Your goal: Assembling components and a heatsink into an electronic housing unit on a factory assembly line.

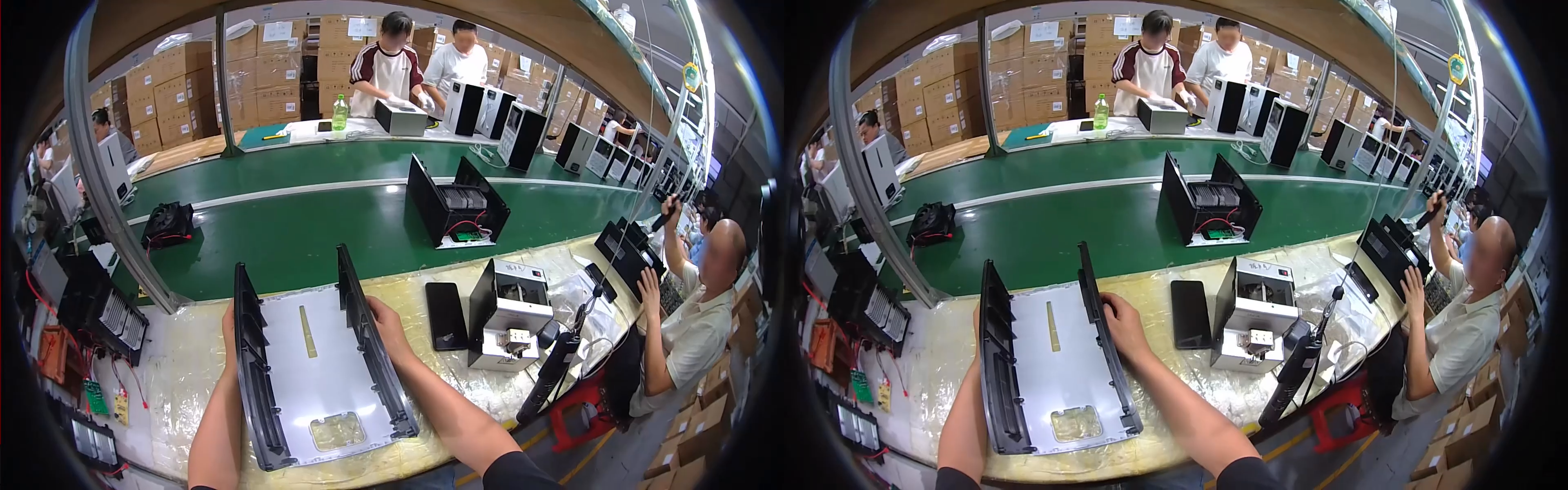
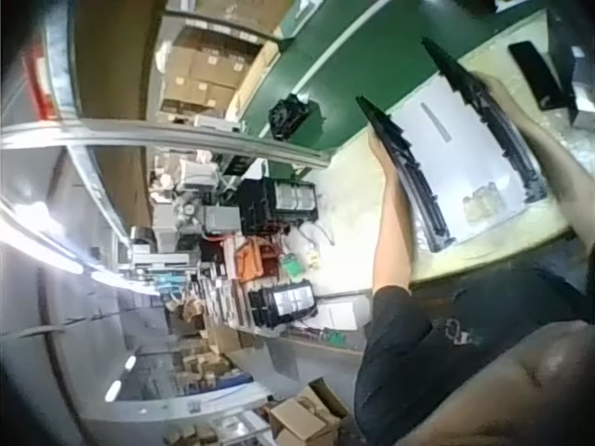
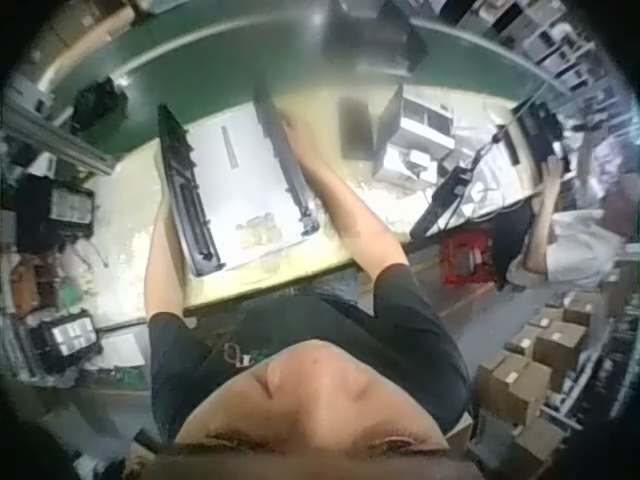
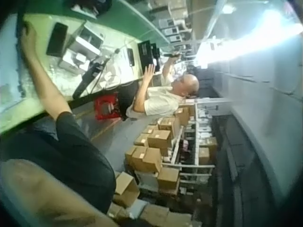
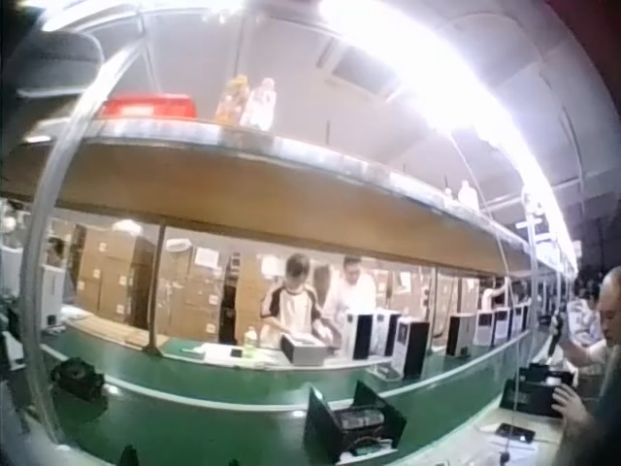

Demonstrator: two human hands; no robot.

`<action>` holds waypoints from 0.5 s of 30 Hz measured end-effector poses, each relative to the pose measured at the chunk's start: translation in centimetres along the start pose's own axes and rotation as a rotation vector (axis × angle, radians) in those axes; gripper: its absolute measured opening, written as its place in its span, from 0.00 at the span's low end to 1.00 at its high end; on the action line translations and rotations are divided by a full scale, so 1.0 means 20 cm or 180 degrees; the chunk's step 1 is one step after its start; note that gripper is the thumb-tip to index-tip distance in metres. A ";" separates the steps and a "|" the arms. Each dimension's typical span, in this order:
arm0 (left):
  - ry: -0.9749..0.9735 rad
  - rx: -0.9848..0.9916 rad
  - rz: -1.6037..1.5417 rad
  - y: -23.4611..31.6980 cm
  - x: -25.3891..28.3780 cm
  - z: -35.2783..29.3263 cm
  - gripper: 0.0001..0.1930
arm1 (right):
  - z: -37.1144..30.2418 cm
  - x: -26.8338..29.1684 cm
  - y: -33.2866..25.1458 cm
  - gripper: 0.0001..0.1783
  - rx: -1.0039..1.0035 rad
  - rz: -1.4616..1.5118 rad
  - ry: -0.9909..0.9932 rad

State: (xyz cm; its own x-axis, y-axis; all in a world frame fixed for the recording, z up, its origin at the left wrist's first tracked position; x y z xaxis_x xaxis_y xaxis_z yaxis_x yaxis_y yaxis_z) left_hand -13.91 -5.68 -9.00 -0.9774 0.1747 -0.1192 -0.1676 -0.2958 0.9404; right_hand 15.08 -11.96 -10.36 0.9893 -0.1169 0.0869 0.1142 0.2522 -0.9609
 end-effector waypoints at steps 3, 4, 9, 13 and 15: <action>-0.0102 -0.0243 0.0255 -0.02 0.01 0.01 0.05 | 0.00 0.00 0.01 0.17 0.0028 0.0035 0.0007; -0.0084 -0.0250 0.0187 -0.04 0.02 0.02 0.06 | 0.01 -0.01 0.03 0.17 -0.0044 -0.0040 -0.0023; -0.0062 -0.0170 0.0090 -0.07 0.06 0.03 0.06 | 0.01 -0.03 0.04 0.18 -0.0107 -0.0139 -0.0036; -0.0095 -0.0247 0.0235 -0.06 0.04 0.04 0.06 | 0.02 -0.02 0.07 0.18 -0.0023 -0.0109 0.0008; -0.0079 -0.0264 0.0264 -0.07 0.05 0.04 0.06 | 0.02 -0.03 0.07 0.17 0.0069 -0.0067 0.0018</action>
State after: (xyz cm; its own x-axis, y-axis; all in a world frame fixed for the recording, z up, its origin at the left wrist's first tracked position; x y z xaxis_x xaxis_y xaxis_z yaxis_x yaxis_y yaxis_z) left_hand -14.62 -4.38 -10.22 -0.9850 0.1694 -0.0332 -0.0974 -0.3868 0.9170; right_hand 14.69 -11.12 -11.60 0.9861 -0.1280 0.1056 0.1371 0.2705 -0.9529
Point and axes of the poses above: each hand's wrist, its own z-axis towards the middle knuckle, its own x-axis out of the back of the hand, y = z × x, the point moved 5 cm from there along z, towards the middle knuckle, and after that the axes turned 7 degrees about -y, right-handed, at the moved point
